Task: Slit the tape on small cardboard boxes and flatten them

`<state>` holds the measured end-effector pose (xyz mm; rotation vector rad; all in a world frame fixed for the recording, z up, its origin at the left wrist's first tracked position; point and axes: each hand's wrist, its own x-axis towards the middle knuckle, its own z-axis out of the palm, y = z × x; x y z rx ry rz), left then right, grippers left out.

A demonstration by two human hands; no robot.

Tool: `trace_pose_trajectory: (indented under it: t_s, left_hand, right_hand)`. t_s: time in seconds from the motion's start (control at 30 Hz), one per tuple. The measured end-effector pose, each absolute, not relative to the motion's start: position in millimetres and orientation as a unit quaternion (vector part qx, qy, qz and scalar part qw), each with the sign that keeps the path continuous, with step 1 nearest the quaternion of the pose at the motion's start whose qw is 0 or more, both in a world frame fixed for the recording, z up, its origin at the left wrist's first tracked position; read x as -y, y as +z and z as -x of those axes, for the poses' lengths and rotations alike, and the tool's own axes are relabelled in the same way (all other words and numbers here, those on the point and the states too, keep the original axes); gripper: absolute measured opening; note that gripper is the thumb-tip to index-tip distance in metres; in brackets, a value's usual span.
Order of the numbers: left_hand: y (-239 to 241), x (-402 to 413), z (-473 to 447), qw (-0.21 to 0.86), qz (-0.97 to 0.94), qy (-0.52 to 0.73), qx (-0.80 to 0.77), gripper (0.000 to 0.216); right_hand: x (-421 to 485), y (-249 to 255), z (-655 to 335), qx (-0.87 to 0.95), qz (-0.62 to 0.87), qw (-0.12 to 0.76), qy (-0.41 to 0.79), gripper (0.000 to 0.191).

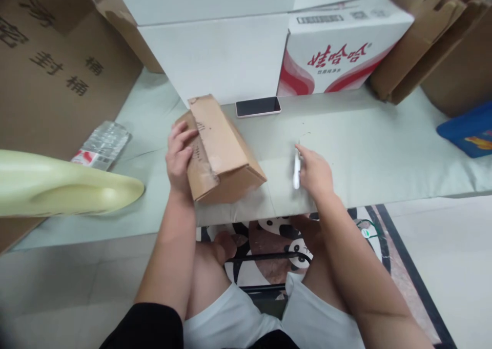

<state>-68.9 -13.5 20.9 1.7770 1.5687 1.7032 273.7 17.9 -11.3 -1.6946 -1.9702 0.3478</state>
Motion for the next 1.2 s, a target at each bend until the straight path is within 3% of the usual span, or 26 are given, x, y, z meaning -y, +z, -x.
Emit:
trace_pose_trajectory:
  t_s: [0.07,0.2,0.27,0.37,0.5,0.57,0.7,0.83,0.97,1.2]
  left_hand:
    - [18.8,15.0,73.2,0.105,-0.566,0.599,-0.556,0.039]
    - [16.3,14.7,77.4,0.111,-0.541,0.609,-0.569,0.035]
    - [15.2,12.4,79.0,0.130,-0.541,0.602,-0.572,0.033]
    - [11.1,7.3,80.3,0.204,-0.496,0.617,-0.577,0.034]
    - [-1.5,2.0,74.1,0.401,-0.407,0.586,-0.575,0.050]
    - [-9.8,1.6,68.8,0.447,-0.430,0.559,-0.550,0.056]
    - [-23.0,5.6,63.5,0.464,-0.501,0.527,-0.506,0.066]
    - [-20.8,11.0,64.6,0.484,-0.520,0.505,-0.491,0.070]
    - [-7.0,13.5,59.0,0.487,-0.534,0.511,-0.465,0.069]
    - [7.5,13.8,59.9,0.322,-0.599,0.530,-0.506,0.070]
  right_hand:
    - [-16.7,-13.9,-272.2,0.731,0.616,0.268,0.123,0.063]
    - [-7.6,-8.3,-254.1,0.797,0.514,0.266,0.172,0.037]
    - [-2.1,-5.4,-244.6,0.839,0.439,0.241,0.213,0.034]
    - [5.7,-1.8,-236.9,0.846,0.388,0.246,0.270,0.051]
    - [11.7,0.7,-237.5,0.798,0.378,0.301,0.360,0.076]
    - [12.3,0.2,-238.4,0.767,0.381,0.333,0.394,0.085]
    - [11.1,-1.2,-236.9,0.699,0.381,0.398,0.457,0.104]
    - [9.6,0.0,-233.7,0.642,0.399,0.424,0.500,0.104]
    - [6.3,-1.7,-233.3,0.593,0.464,0.471,0.459,0.108]
    - [1.5,-1.7,-238.7,0.577,0.538,0.511,0.342,0.098]
